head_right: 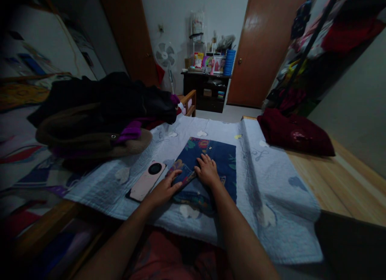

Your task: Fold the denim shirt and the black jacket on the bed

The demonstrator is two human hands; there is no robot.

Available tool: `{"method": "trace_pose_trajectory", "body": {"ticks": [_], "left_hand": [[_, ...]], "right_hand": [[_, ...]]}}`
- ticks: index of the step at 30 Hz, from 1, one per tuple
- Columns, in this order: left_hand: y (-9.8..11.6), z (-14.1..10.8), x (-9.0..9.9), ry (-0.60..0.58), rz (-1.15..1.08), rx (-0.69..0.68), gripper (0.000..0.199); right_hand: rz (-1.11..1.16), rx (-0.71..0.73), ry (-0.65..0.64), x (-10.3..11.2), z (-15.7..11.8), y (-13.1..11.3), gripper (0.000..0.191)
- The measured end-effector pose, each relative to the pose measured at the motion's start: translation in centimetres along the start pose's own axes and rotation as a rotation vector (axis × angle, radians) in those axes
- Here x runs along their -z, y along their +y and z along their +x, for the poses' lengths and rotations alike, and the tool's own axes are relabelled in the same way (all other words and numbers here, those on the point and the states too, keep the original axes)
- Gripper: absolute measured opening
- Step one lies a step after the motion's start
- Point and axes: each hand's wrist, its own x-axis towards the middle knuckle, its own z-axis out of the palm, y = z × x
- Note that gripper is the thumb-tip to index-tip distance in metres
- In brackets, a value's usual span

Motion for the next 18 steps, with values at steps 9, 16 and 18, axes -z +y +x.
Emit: {"method": "trace_pose_trajectory", "body": {"ticks": [9, 16, 18], "left_hand": [[0.4, 0.7, -0.4, 0.009, 0.521, 0.058, 0.043], [2.5, 2.3, -0.5, 0.130, 0.764, -0.142, 0.042], [2.2, 2.8, -1.2, 0.021, 0.714, -0.214, 0.041]], "right_hand": [[0.007, 0.003, -0.009, 0.2, 0.0, -0.1, 0.049], [0.008, 0.000, -0.013, 0.2, 0.0, -0.1, 0.049], [0.007, 0.000, -0.008, 0.2, 0.0, -0.1, 0.049]]}}
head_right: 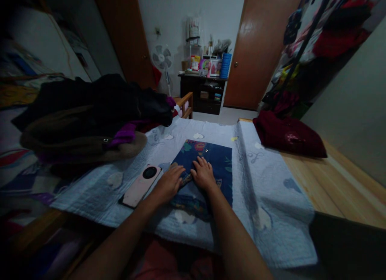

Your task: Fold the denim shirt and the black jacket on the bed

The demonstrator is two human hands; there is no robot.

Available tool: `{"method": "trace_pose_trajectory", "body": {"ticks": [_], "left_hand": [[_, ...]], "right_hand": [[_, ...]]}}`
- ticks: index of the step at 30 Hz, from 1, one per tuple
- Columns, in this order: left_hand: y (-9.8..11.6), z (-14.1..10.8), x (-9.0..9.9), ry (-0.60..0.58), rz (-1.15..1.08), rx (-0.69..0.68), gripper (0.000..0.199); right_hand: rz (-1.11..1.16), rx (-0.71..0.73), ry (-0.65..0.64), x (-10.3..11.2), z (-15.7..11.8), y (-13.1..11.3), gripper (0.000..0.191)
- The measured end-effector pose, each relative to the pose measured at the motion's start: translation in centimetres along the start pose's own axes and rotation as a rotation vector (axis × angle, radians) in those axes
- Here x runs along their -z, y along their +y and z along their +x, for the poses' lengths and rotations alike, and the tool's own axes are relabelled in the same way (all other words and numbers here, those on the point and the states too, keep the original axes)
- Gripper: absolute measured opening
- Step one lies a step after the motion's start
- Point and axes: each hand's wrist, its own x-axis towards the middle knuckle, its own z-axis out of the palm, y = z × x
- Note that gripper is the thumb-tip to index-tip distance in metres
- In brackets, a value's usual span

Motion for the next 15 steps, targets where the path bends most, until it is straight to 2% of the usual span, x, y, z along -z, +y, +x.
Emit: {"method": "trace_pose_trajectory", "body": {"ticks": [3, 6, 10, 13, 15], "left_hand": [[0.1, 0.0, -1.7, -0.128, -0.029, -0.035, 0.051], [0.3, -0.6, -2.6, -0.164, 0.001, -0.011, 0.060], [0.7, -0.5, -1.1, -0.222, -0.010, -0.020, 0.061], [1.2, 0.8, 0.8, -0.191, -0.044, -0.015, 0.038], [1.6, 2.1, 1.5, -0.120, -0.071, -0.004, 0.029]], "right_hand": [[0.008, 0.003, 0.012, -0.1, -0.1, 0.0, 0.049], [0.015, 0.015, 0.029, -0.3, -0.2, -0.1, 0.049], [0.086, 0.010, 0.018, 0.1, -0.1, 0.1, 0.050], [0.291, 0.026, -0.049, 1.9, 0.3, 1.1, 0.046], [0.443, 0.062, -0.014, 3.5, 0.7, 2.1, 0.045]]}}
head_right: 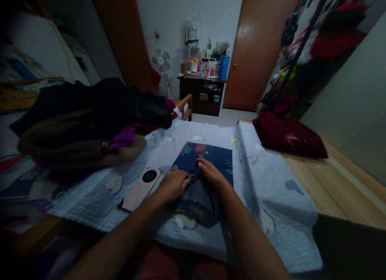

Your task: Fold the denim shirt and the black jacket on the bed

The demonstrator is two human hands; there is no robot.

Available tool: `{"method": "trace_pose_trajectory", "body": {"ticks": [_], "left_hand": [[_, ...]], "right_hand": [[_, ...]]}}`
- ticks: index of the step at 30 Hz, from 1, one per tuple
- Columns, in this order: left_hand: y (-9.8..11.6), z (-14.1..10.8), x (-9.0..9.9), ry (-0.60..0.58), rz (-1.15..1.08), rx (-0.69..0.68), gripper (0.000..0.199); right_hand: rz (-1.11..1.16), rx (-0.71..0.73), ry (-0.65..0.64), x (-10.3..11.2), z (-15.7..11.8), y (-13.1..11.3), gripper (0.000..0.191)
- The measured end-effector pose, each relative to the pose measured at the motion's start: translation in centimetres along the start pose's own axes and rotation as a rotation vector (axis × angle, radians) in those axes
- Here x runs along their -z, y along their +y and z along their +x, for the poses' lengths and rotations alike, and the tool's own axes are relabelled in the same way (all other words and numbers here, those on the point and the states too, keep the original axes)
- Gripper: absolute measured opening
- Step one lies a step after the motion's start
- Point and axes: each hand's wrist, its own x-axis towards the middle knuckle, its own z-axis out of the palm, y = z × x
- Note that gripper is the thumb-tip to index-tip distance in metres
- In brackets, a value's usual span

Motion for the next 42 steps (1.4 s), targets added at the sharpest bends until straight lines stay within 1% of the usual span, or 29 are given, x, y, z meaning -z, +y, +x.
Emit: {"method": "trace_pose_trajectory", "body": {"ticks": [2, 4, 7, 9, 12, 15, 18, 24, 29, 33, 35, 39, 42], "left_hand": [[0.6, 1.3, 0.0, 0.069, -0.020, -0.043, 0.029], [1.1, 2.5, -0.7, 0.090, -0.023, -0.147, 0.035], [1.7, 3.7, -2.6, 0.004, -0.004, -0.274, 0.051], [1.7, 4.0, -3.9, -0.056, 0.006, -0.285, 0.060], [1.3, 4.0, -5.0, -0.083, 0.001, -0.265, 0.065], [0.9, 3.9, -5.3, -0.095, -0.019, -0.279, 0.063], [0.7, 3.8, -5.4, -0.089, -0.029, -0.289, 0.063], [0.9, 3.5, -6.0, -0.047, 0.002, -0.267, 0.064], [1.0, 3.4, -6.0, -0.025, 0.017, -0.260, 0.063], [1.0, 3.4, -6.2, -0.007, 0.019, -0.262, 0.063], [0.9, 3.4, -6.4, 0.004, 0.019, -0.259, 0.063], [0.8, 3.4, -6.6, 0.000, 0.018, -0.251, 0.064], [1.0, 3.3, -6.5, 0.003, 0.027, -0.247, 0.063]], "right_hand": [[0.043, 0.028, 0.098, 1.6, 0.6, 0.4, 0.045], [-0.002, 0.018, 0.190, 2.6, 1.3, 0.9, 0.046], [-0.099, -0.010, 0.252, 2.5, 2.8, 2.1, 0.049], [-0.180, 0.007, 0.243, 1.8, 3.7, 3.0, 0.051], [-0.358, 0.055, 0.170, 0.7, 4.7, 4.5, 0.052], [-0.499, 0.035, 0.128, 0.2, 5.4, 5.6, 0.056], [-0.556, -0.018, 0.114, 0.5, 6.0, 6.1, 0.059], [-0.565, -0.068, 0.108, 1.4, 7.2, 6.4, 0.060], [-0.560, -0.117, 0.087, 2.0, 8.1, 7.5, 0.069], [-0.542, -0.082, 0.100, 2.3, 8.4, 8.4, 0.074], [-0.524, -0.056, 0.115, 2.4, 8.3, 8.7, 0.072], [-0.467, 0.008, 0.098, 2.9, 8.5, 9.4, 0.056], [-0.424, 0.015, 0.102, 3.2, 8.9, 9.7, 0.054]]}}
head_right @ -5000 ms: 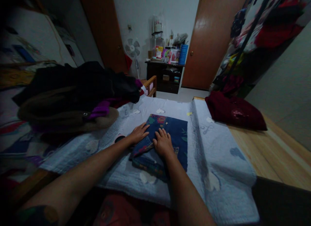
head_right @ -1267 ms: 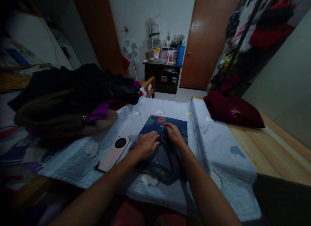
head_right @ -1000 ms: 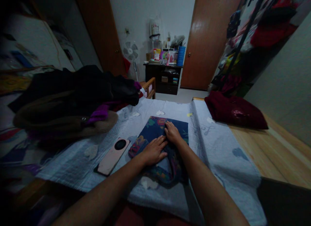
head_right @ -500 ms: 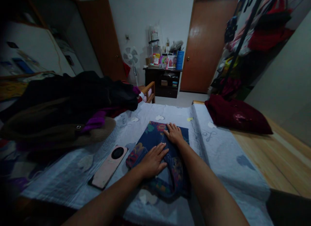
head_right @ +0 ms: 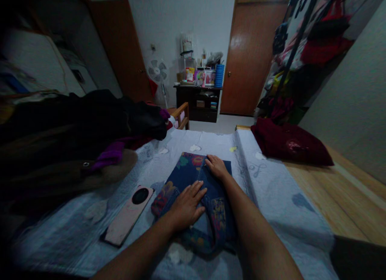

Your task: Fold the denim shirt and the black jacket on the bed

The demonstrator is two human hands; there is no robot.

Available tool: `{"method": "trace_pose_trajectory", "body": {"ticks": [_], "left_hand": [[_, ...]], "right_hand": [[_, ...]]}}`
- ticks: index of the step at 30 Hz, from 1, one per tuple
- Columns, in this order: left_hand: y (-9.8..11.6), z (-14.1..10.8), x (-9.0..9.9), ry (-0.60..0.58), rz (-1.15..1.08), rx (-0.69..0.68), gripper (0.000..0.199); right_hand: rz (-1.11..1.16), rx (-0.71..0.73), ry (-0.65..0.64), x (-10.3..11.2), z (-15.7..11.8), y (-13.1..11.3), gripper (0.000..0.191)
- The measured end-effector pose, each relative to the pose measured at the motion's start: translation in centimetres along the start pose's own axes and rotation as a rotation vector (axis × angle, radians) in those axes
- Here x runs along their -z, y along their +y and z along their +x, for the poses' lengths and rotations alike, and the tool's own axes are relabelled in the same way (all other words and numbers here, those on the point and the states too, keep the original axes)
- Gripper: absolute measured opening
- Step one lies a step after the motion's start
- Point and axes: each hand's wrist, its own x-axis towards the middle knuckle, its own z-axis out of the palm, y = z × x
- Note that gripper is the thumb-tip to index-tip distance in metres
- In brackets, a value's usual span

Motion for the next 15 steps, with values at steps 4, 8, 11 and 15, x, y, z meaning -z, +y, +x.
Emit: {"method": "trace_pose_trajectory", "body": {"ticks": [4, 8, 11, 15], "left_hand": [[0.2, -0.1, 0.3, 0.003, 0.016, -0.001, 0.062], [0.2, 0.0, 0.3, 0.005, 0.022, -0.005, 0.061], [0.2, 0.0, 0.3, -0.001, 0.022, -0.004, 0.062], [0.2, 0.1, 0.4, -0.015, 0.014, 0.001, 0.063]], "right_hand": [[0.038, -0.132, 0.014, 0.0, 0.0, -0.5, 0.064], [0.015, -0.144, 0.028, -0.3, -1.5, -1.4, 0.067], [-0.068, -0.096, 0.028, -0.4, -3.1, -1.3, 0.065], [-0.159, -0.146, 0.034, 0.0, -4.3, 0.6, 0.062]]}}
